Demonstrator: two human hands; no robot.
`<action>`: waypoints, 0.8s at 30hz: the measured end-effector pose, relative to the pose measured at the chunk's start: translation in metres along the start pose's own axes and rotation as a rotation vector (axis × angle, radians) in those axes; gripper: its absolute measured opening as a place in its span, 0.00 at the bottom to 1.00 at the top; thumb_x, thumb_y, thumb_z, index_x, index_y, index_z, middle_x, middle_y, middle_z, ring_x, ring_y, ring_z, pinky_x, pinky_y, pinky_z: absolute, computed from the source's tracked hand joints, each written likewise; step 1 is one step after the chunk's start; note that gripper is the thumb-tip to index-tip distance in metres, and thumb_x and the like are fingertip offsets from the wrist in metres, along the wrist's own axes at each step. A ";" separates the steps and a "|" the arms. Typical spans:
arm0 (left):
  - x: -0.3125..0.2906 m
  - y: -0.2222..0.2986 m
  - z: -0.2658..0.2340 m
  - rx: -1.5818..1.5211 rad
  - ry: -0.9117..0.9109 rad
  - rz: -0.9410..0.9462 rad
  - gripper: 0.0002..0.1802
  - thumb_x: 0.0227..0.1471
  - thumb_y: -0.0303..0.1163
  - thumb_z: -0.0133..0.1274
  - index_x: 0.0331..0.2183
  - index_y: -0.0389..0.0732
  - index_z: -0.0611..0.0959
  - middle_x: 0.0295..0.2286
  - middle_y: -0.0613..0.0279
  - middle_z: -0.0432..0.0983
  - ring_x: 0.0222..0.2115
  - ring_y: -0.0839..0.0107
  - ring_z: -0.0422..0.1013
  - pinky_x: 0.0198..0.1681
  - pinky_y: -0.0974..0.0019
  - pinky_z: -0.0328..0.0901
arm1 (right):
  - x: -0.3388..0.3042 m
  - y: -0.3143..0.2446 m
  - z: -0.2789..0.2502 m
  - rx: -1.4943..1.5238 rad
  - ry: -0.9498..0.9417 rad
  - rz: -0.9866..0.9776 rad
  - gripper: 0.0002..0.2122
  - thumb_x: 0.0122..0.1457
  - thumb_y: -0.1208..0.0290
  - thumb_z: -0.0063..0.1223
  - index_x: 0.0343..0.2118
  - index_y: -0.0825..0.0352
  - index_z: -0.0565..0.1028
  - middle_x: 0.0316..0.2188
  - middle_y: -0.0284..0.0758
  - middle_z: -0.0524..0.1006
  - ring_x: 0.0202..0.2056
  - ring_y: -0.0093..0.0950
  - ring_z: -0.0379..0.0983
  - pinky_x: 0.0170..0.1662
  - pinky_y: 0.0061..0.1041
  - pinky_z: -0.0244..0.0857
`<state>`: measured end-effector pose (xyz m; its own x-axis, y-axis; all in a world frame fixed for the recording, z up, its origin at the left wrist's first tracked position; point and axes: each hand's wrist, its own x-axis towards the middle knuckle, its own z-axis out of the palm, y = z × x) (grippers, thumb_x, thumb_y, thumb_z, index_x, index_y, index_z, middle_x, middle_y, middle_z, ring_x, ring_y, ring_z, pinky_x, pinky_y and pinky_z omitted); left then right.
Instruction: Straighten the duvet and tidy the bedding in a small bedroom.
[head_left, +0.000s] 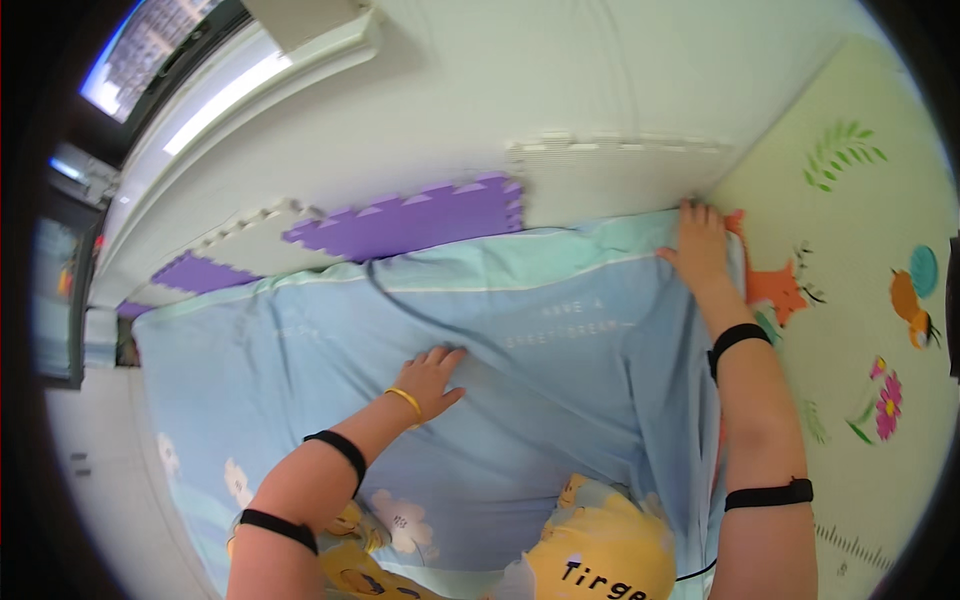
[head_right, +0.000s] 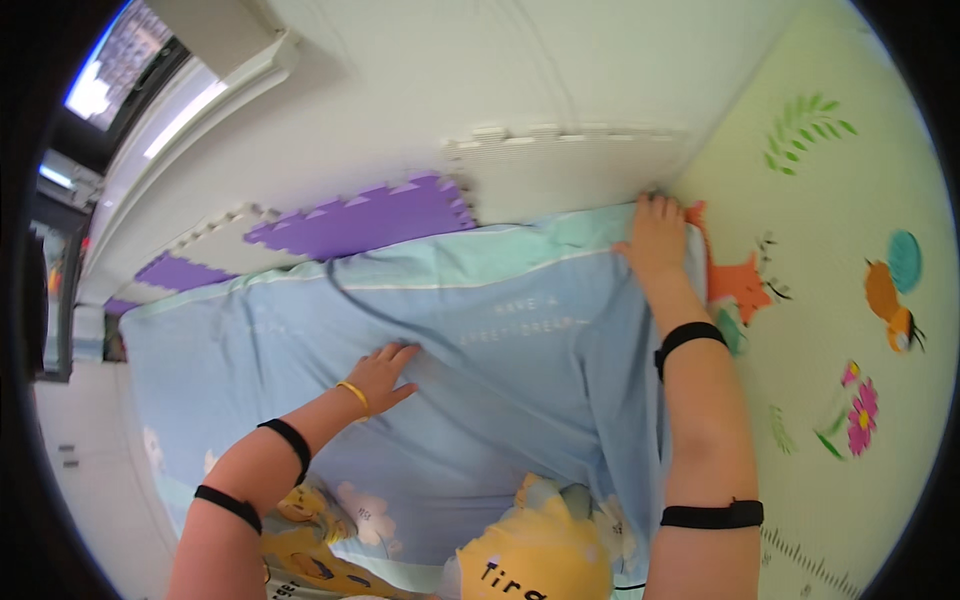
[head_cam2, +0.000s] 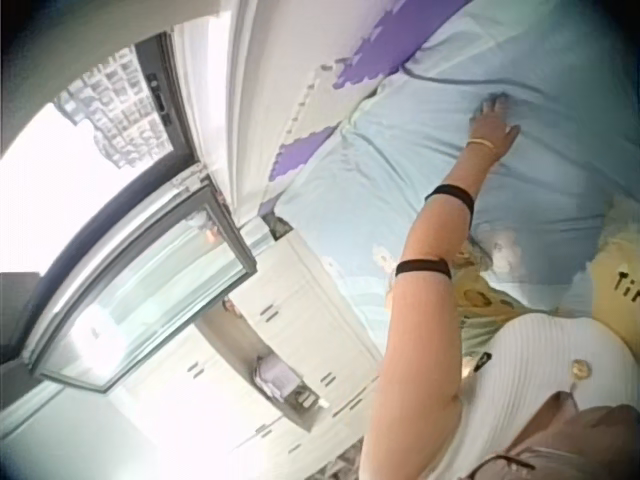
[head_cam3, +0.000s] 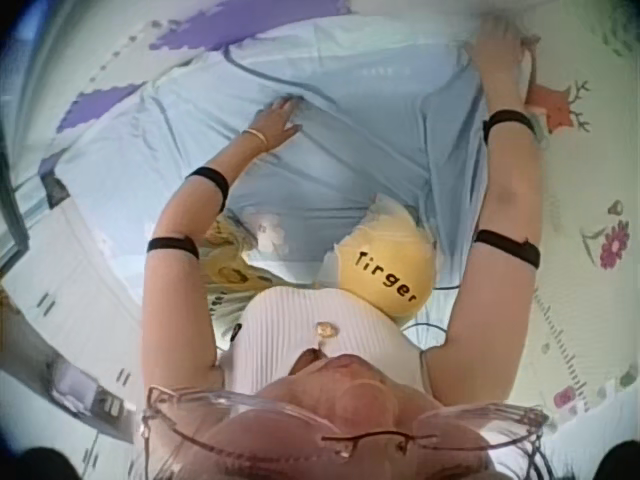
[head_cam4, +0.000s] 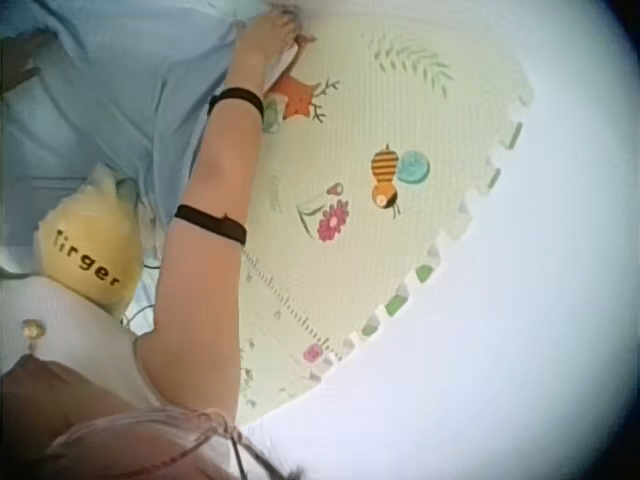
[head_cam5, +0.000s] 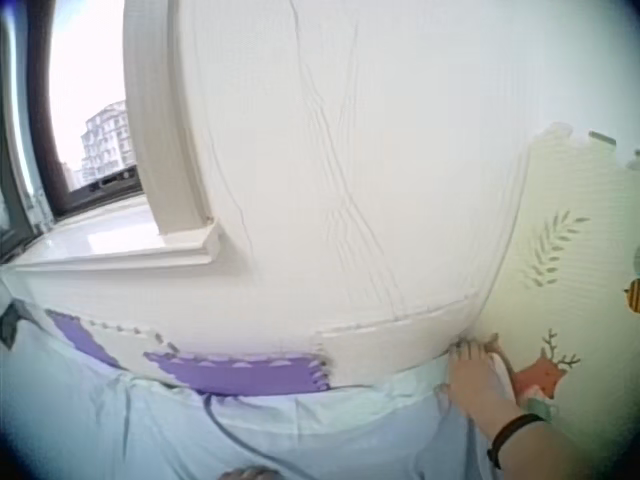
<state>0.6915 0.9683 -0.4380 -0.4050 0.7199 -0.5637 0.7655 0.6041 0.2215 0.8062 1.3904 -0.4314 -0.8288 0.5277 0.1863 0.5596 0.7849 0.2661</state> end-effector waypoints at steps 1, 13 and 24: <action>0.002 0.001 0.001 -0.031 0.054 0.033 0.33 0.50 0.42 0.50 0.56 0.45 0.59 0.50 0.52 0.61 0.49 0.53 0.62 0.50 0.55 0.58 | 0.006 0.002 0.004 0.035 0.004 -0.023 0.35 0.38 0.52 0.64 0.48 0.67 0.65 0.46 0.40 0.68 0.49 0.34 0.62 0.52 0.34 0.54; 0.045 0.011 0.021 -0.380 0.451 -0.540 0.42 0.45 0.59 0.51 0.56 0.49 0.60 0.56 0.50 0.51 0.56 0.50 0.50 0.54 0.43 0.49 | 0.020 0.030 -0.030 0.266 -0.028 0.070 0.12 0.50 0.74 0.50 0.39 0.67 0.71 0.35 0.43 0.75 0.35 0.46 0.72 0.37 0.41 0.65; 0.086 0.064 0.042 -0.367 0.970 -0.430 0.37 0.39 0.45 0.59 0.50 0.42 0.66 0.51 0.52 0.59 0.51 0.52 0.56 0.51 0.49 0.52 | -0.066 0.035 -0.112 0.614 0.073 0.285 0.13 0.51 0.69 0.55 0.37 0.68 0.68 0.32 0.40 0.70 0.31 0.40 0.69 0.39 0.35 0.62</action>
<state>0.7266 1.0550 -0.5053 -0.9406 0.2924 0.1727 0.3395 0.8154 0.4689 0.8811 1.3464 -0.3287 -0.6351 0.7347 0.2384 0.6332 0.6719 -0.3842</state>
